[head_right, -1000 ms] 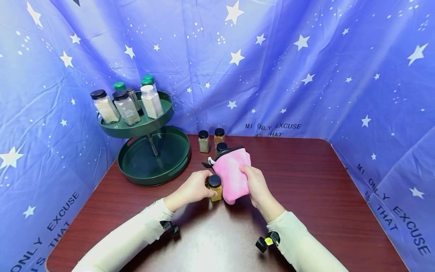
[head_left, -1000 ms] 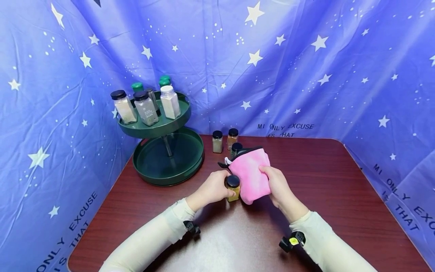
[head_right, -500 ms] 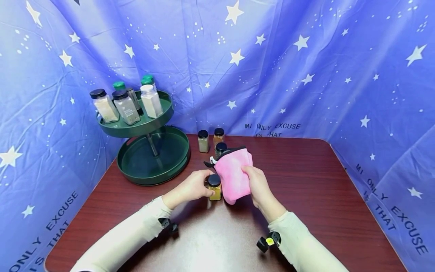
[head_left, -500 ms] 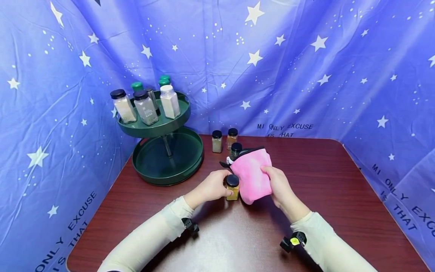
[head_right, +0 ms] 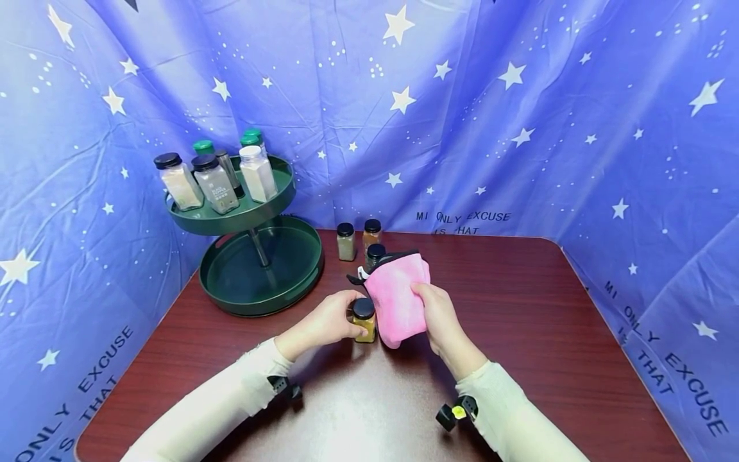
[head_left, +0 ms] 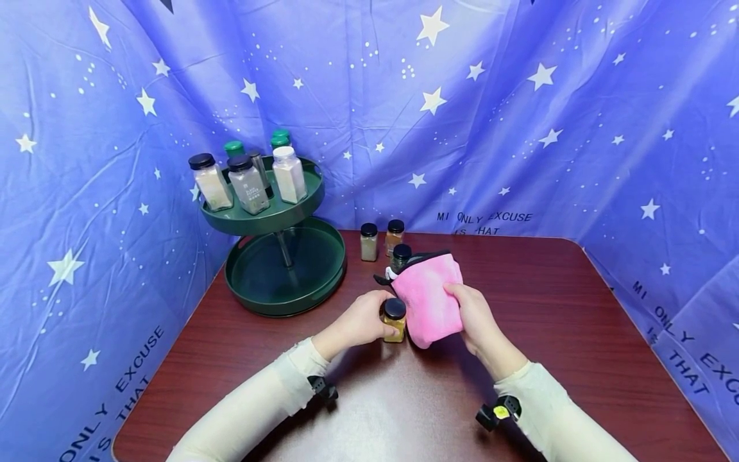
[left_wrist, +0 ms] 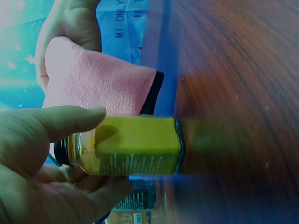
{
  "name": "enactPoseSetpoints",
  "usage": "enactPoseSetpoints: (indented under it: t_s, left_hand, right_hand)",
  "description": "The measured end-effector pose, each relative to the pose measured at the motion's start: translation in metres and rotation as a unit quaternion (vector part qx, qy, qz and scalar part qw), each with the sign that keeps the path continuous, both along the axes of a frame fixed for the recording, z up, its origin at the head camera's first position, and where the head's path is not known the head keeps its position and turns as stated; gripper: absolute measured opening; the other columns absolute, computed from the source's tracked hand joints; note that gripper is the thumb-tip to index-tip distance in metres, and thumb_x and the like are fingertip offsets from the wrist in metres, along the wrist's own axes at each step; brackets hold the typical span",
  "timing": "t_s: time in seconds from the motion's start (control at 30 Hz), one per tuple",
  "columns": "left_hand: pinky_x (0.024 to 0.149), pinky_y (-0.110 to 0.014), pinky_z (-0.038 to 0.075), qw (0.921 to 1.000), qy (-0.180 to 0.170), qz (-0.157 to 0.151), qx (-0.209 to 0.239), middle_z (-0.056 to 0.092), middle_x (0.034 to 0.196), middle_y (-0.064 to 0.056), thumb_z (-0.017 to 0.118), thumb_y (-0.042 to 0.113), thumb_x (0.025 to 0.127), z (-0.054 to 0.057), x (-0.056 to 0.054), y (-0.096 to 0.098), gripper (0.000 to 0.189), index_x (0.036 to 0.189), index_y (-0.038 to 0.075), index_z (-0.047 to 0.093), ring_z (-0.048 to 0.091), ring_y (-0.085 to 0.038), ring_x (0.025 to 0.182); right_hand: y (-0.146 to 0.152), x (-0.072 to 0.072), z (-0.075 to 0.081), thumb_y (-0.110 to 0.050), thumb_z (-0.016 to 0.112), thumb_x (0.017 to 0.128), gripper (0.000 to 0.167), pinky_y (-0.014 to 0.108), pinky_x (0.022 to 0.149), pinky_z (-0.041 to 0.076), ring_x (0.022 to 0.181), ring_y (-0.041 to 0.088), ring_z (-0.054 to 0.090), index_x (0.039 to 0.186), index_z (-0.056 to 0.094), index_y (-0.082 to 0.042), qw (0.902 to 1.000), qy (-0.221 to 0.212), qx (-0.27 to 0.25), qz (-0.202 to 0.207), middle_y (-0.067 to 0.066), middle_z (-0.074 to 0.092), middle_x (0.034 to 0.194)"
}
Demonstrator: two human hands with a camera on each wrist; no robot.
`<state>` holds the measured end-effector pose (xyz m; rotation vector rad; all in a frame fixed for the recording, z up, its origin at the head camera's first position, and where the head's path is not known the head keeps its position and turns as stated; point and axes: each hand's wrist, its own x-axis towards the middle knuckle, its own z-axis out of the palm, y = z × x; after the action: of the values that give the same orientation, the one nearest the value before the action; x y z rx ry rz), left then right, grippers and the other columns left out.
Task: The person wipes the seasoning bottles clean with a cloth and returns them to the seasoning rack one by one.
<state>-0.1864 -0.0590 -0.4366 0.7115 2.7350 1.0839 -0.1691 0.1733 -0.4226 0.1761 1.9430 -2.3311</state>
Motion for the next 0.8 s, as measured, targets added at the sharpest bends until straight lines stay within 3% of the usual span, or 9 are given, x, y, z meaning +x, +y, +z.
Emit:
enactPoseSetpoints:
  t_s: [0.2, 0.37, 0.57, 0.8]
  left_hand:
    - [0.071, -0.028, 0.048, 0.9968, 0.041, 0.065, -0.023, 0.059, 0.091, -0.002, 0.085, 0.051, 0.079, -0.001, 0.012, 0.003, 0.055, 0.102, 0.007, 0.062, 0.054, -0.015, 0.082]
    - [0.069, -0.030, 0.049, 0.9922, 0.053, 0.106, -0.040, 0.055, 0.085, -0.001, 0.082, 0.063, 0.076, -0.007, 0.016, 0.007, 0.062, 0.093, 0.009, 0.057, 0.055, -0.015, 0.078]
    - [0.065, -0.030, 0.049, 0.9914, 0.052, 0.117, -0.029, 0.055, 0.076, -0.001, 0.082, 0.063, 0.075, -0.012, 0.016, 0.010, 0.060, 0.086, 0.011, 0.055, 0.056, -0.015, 0.071]
    - [0.066, -0.032, 0.051, 0.9913, 0.061, 0.113, -0.029, 0.059, 0.078, -0.002, 0.085, 0.054, 0.076, -0.009, 0.014, 0.011, 0.053, 0.085, 0.009, 0.058, 0.060, -0.018, 0.073]
  right_hand:
    - [0.002, 0.000, 0.000, -0.017, 0.049, 0.103, 0.019, 0.030, 0.065, 0.058, 0.070, 0.011, 0.068, 0.095, 0.064, -0.009, 1.0000, -0.001, 0.003, 0.000, -0.002, 0.069, 0.076]
    - [0.002, 0.001, -0.001, -0.018, 0.049, 0.103, 0.020, 0.030, 0.065, 0.058, 0.070, 0.011, 0.068, 0.094, 0.064, -0.009, 1.0000, -0.001, 0.000, 0.000, -0.002, 0.069, 0.075]
    - [0.003, 0.002, -0.002, -0.018, 0.049, 0.103, 0.021, 0.030, 0.066, 0.058, 0.070, 0.011, 0.068, 0.093, 0.065, -0.010, 1.0000, -0.001, -0.001, 0.001, -0.002, 0.069, 0.075]
    - [0.004, 0.002, -0.003, -0.018, 0.049, 0.103, 0.019, 0.030, 0.066, 0.058, 0.071, 0.011, 0.068, 0.095, 0.064, -0.008, 1.0000, 0.000, -0.001, -0.001, -0.002, 0.069, 0.076]
